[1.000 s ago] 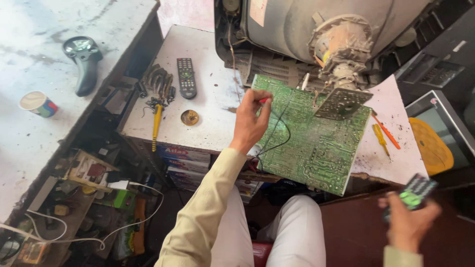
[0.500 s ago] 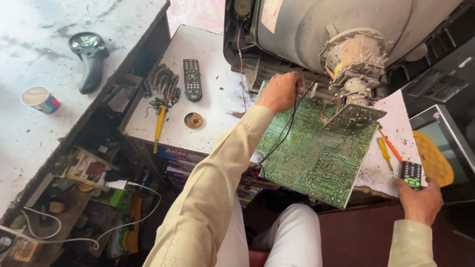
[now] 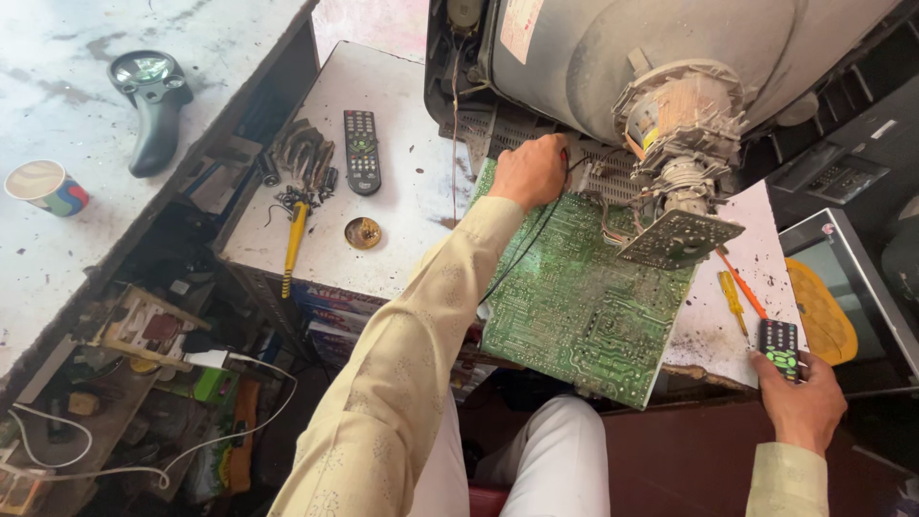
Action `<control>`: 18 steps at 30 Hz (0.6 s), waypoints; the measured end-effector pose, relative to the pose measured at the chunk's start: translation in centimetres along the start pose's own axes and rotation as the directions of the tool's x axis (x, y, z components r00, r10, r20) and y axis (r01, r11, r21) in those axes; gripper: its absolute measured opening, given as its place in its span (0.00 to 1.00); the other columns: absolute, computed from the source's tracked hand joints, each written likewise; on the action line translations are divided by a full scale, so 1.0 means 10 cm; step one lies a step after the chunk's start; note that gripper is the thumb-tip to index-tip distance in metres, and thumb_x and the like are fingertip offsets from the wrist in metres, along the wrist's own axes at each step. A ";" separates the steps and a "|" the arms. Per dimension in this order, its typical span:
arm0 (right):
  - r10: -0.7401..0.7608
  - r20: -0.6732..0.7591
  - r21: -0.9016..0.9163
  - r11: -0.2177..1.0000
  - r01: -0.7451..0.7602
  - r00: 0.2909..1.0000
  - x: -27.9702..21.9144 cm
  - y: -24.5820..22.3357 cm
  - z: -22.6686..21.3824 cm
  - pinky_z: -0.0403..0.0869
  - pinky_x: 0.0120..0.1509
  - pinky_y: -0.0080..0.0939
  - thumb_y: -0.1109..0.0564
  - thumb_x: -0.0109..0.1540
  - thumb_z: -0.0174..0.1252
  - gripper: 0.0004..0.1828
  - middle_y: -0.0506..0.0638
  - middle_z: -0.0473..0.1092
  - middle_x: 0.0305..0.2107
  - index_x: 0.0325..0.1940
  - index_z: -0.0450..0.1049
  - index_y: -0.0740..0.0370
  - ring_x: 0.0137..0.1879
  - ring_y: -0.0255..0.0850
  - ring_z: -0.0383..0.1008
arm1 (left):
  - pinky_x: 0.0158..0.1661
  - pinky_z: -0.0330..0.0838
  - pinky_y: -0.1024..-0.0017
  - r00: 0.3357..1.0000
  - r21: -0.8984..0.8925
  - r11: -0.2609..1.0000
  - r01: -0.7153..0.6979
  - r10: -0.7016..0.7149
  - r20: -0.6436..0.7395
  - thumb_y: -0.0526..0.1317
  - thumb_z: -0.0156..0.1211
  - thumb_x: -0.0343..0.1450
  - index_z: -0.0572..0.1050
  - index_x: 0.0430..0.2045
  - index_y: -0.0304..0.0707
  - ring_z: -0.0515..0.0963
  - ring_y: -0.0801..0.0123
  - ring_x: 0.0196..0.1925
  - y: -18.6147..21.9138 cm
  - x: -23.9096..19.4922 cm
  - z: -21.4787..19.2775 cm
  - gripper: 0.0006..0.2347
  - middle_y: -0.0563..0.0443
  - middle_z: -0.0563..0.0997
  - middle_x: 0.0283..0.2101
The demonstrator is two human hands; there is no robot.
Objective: The person uses a multimeter probe to test points on a green circuit board and then uses a soldering iron to solder components on the board. The person also handles a remote control and adjusts wires connected to the board.
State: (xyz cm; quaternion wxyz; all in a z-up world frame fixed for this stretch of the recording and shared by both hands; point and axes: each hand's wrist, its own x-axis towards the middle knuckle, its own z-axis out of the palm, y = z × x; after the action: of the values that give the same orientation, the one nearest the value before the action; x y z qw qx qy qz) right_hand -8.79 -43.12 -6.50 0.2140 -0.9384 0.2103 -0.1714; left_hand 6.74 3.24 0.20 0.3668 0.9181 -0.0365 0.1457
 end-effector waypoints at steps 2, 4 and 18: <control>-0.052 -0.030 0.010 0.999 0.052 0.998 -0.01 0.01 0.01 0.76 0.52 0.50 0.45 0.58 0.73 0.37 0.69 0.76 0.43 0.58 0.74 0.80 0.44 0.53 0.79 | 0.47 0.73 0.52 0.996 0.030 1.000 -0.006 0.003 0.093 0.44 0.61 0.66 0.76 0.47 0.46 0.81 0.45 0.48 -0.03 0.05 -0.04 0.16 0.38 0.83 0.41; -0.079 -0.046 0.014 0.997 0.079 0.996 -0.02 0.02 0.02 0.75 0.53 0.49 0.45 0.58 0.73 0.37 0.68 0.77 0.43 0.57 0.74 0.80 0.44 0.52 0.79 | 0.48 0.73 0.52 0.993 0.022 0.999 -0.041 0.038 0.113 0.42 0.58 0.68 0.77 0.46 0.44 0.81 0.46 0.51 -0.06 0.10 -0.01 0.13 0.39 0.83 0.44; -0.098 -0.100 0.057 0.993 0.104 0.990 -0.03 0.11 0.09 0.74 0.56 0.48 0.44 0.59 0.73 0.36 0.66 0.77 0.44 0.57 0.75 0.78 0.47 0.51 0.79 | 0.52 0.76 0.57 0.965 -0.066 0.997 0.031 -0.013 0.260 0.52 0.59 0.68 0.84 0.37 0.47 0.83 0.48 0.50 0.02 0.25 -0.07 0.14 0.41 0.85 0.44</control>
State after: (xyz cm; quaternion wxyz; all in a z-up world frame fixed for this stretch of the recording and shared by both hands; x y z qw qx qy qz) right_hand -9.02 -43.62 -7.83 0.2235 -0.9313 0.1675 -0.2339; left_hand 8.89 3.69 1.49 0.3923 0.9162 -0.0792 0.0187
